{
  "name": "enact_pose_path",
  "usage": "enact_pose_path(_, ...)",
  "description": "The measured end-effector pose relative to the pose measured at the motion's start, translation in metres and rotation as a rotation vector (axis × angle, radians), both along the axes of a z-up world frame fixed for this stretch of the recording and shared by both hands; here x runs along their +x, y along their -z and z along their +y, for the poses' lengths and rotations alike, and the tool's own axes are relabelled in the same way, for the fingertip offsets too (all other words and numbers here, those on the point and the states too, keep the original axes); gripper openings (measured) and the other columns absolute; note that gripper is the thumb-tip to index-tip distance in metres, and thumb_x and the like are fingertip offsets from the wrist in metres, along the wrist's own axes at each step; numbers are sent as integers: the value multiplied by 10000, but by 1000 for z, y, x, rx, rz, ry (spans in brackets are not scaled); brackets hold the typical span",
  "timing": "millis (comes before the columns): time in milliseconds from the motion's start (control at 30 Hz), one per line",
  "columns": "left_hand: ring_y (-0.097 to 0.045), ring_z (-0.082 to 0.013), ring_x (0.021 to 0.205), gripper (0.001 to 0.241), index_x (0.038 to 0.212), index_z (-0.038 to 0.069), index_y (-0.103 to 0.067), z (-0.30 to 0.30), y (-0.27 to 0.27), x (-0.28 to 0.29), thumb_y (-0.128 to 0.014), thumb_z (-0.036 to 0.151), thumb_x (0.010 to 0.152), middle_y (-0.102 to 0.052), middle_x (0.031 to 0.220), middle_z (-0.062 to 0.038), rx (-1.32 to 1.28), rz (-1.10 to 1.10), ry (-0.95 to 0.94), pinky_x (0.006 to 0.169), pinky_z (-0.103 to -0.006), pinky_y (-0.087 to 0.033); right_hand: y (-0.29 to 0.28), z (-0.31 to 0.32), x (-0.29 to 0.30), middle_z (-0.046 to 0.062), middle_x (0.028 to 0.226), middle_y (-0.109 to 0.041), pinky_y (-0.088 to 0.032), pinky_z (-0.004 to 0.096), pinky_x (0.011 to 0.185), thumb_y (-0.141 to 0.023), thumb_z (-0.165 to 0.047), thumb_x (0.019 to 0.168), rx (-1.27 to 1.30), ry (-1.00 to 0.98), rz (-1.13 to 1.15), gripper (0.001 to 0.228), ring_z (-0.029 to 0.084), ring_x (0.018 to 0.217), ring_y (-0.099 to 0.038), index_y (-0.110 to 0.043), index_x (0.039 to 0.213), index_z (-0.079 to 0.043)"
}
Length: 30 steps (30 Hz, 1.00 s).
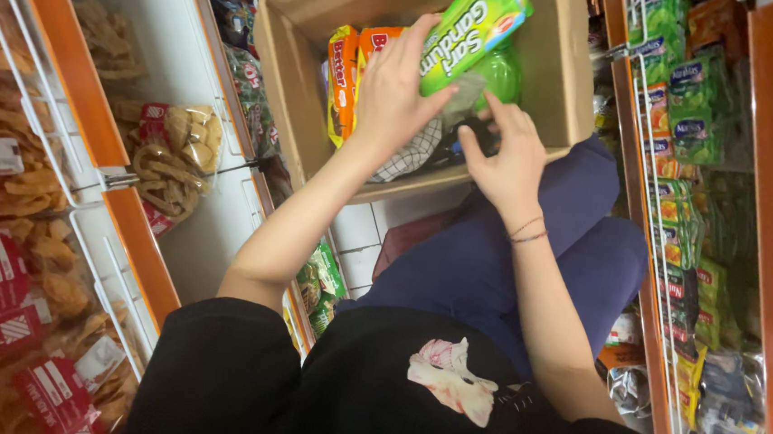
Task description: The person wipes snack packages with a cloth, scans them with a handheld scanner, and places them on the store shelves.
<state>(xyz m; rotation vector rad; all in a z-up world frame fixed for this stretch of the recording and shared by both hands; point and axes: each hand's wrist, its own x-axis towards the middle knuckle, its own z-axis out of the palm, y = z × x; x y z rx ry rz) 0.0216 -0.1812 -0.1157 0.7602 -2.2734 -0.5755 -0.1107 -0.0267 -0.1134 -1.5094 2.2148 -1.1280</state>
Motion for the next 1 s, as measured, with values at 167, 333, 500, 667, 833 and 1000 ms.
enact_pose_path(167, -633, -371, 1221, 837, 1490, 61, -410, 28, -49, -22, -895, 275, 843, -608, 1352, -202, 120, 245, 41, 1038, -442, -528, 1, -11, 4, 145, 1359, -618, -583, 324, 997, -814, -166, 866, -55, -191, -473, 765, 217, 1209, -671, -412, 1495, 0)
enact_pose_path(333, -719, -198, 1109, 556, 1591, 95, -392, 45, -82, -22, -641, 153, 1097, -683, 1256, -108, 476, 312, 178, 980, -306, -595, -1, 15, -3, 103, 1522, -514, -439, 352, 1201, -773, -191, 942, -320, -268, -1037, 863, 202, 1412, -523, -273, 1611, 24)
enact_pose_path(500, -673, -163, 1083, 511, 1585, 100, -403, 60, -109, -9, -616, 117, 1121, -667, 1293, -103, 587, 211, 410, 972, -293, -588, -17, 72, -13, 99, 1495, -549, -436, 372, 1209, -771, -335, 935, -461, -223, -1204, 863, 206, 1381, -556, -353, 1591, 38)
enact_pose_path(667, -638, -224, 1236, 838, 1595, 67, -349, 118, -135, -7, -822, 122, 906, -550, 1451, -156, 655, 130, 775, 1029, -361, -582, -40, 149, -22, 99, 1493, -557, -440, 369, 1205, -800, -404, 915, -558, -66, -1091, 889, 200, 1387, -555, -383, 1565, 37)
enact_pose_path(833, -635, -236, 1330, 845, 1555, 27, -445, 196, -139, -24, -896, 119, 846, -540, 1531, -161, 717, 140, 916, 1101, -388, -600, -62, 236, -24, 99, 1501, -557, -429, 376, 1214, -840, -428, 868, -620, 123, -916, 930, 209, 1397, -548, -413, 1559, 25)
enact_pose_path(1000, -585, -271, 1383, 845, 1518, 21, -490, 260, -142, -48, -920, 59, 791, -482, 1561, -174, 836, 169, 1197, 1100, -425, -609, -83, 330, -13, 92, 1517, -546, -421, 390, 1242, -880, -366, 864, -741, 241, -760, 888, 209, 1420, -533, -459, 1535, 35)
